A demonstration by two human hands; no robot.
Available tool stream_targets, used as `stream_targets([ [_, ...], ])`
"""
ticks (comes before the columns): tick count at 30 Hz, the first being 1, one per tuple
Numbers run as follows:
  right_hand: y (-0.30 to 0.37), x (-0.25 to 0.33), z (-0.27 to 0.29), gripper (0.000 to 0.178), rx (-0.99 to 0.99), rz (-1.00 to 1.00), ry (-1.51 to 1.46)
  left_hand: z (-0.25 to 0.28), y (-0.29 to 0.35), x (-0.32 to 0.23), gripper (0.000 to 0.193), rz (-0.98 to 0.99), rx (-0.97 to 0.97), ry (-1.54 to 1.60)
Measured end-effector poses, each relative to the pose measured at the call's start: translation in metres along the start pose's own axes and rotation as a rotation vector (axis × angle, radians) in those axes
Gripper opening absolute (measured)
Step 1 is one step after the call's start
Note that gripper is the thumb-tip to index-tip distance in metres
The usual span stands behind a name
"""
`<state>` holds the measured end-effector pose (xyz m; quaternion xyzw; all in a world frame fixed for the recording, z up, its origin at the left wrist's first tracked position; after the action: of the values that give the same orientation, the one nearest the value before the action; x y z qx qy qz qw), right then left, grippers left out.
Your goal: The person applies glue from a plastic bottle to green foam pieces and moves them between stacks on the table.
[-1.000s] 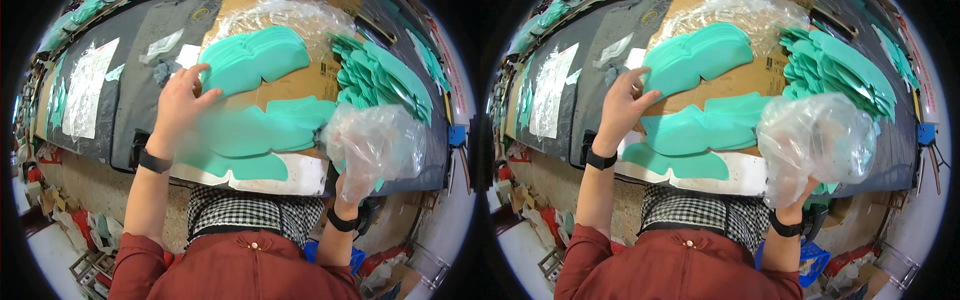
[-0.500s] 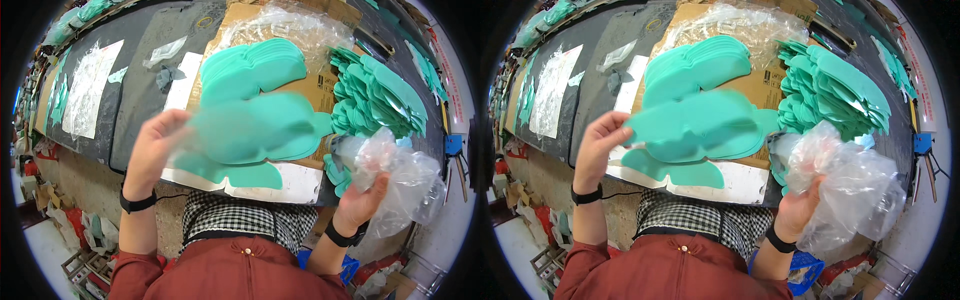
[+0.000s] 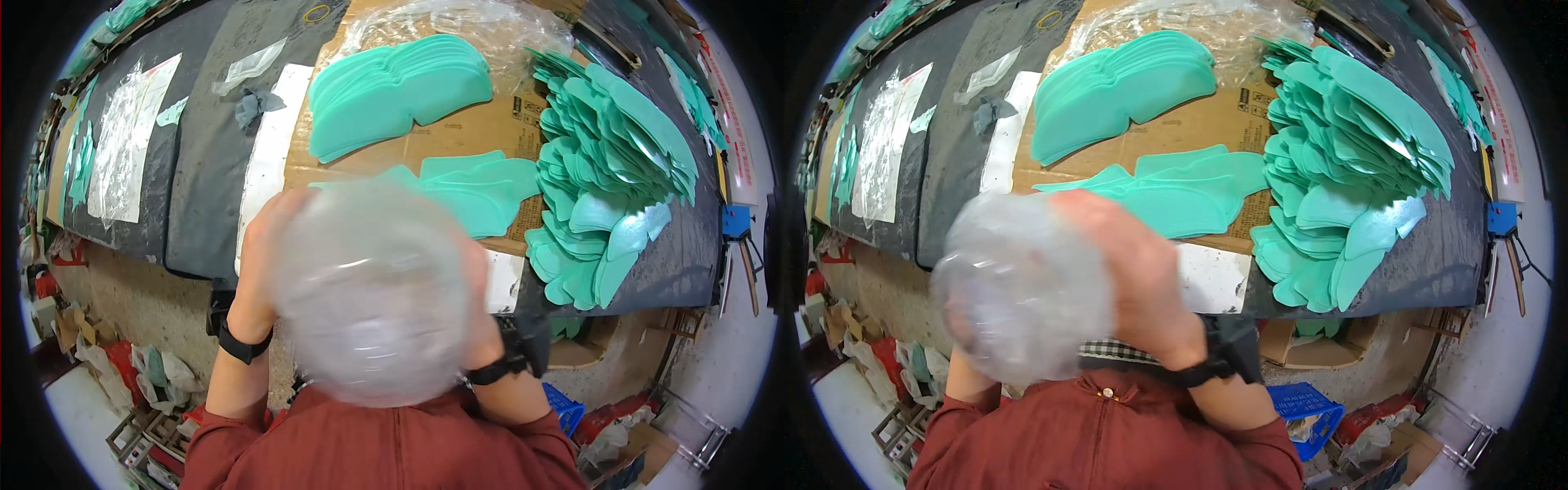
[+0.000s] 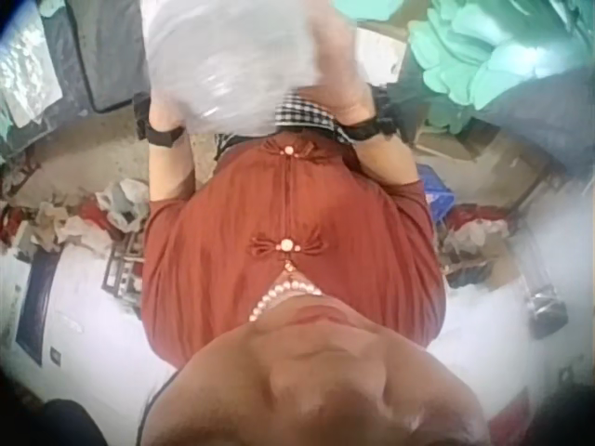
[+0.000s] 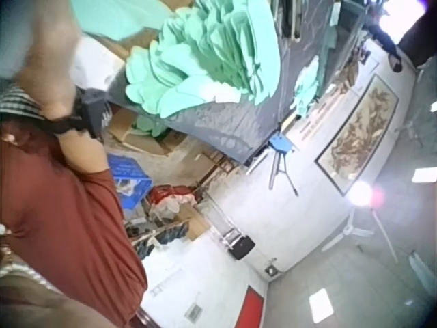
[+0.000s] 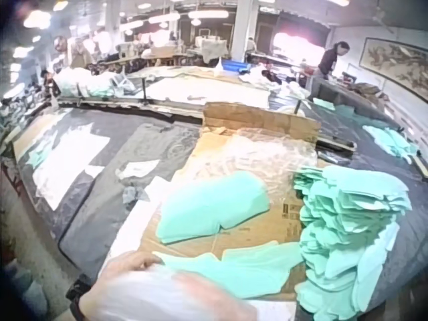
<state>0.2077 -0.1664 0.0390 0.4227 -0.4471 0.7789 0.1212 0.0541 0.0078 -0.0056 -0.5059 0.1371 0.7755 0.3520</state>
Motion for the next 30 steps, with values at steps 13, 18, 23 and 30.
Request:
stream_targets([
  [13, -0.023, 0.021, -0.043, 0.063, 0.120, 0.122, -0.011, 0.004, 0.019, 0.002, 0.042, 1.057, -0.304, 1.012],
  [18, -0.004, -0.010, 0.038, 0.057, -0.023, -0.009, 0.219, 0.007, 0.000, -0.003, 0.040, 0.276, 0.018, 0.049],
  [23, 0.009, -0.031, 0.120, 0.055, -0.150, -0.128, 0.537, 0.015, -0.002, 0.003, 0.042, 0.328, 0.066, 0.091],
  [30, -0.004, 0.011, 0.000, 0.053, 0.056, -0.054, 0.126, 0.052, -0.001, 0.017, 0.039, 0.434, -0.128, 0.191],
])
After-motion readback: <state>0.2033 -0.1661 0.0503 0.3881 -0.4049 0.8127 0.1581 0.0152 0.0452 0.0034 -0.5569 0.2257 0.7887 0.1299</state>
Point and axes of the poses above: each hand's wrist, its own y-axis away from the middle knuckle, its own z-axis out of the back of the hand, x = y × z, the point moved 6 cm from there along -y, towards the middle knuckle, and after that the axes turned 7 degrees about -x, right-handed, at the moved point
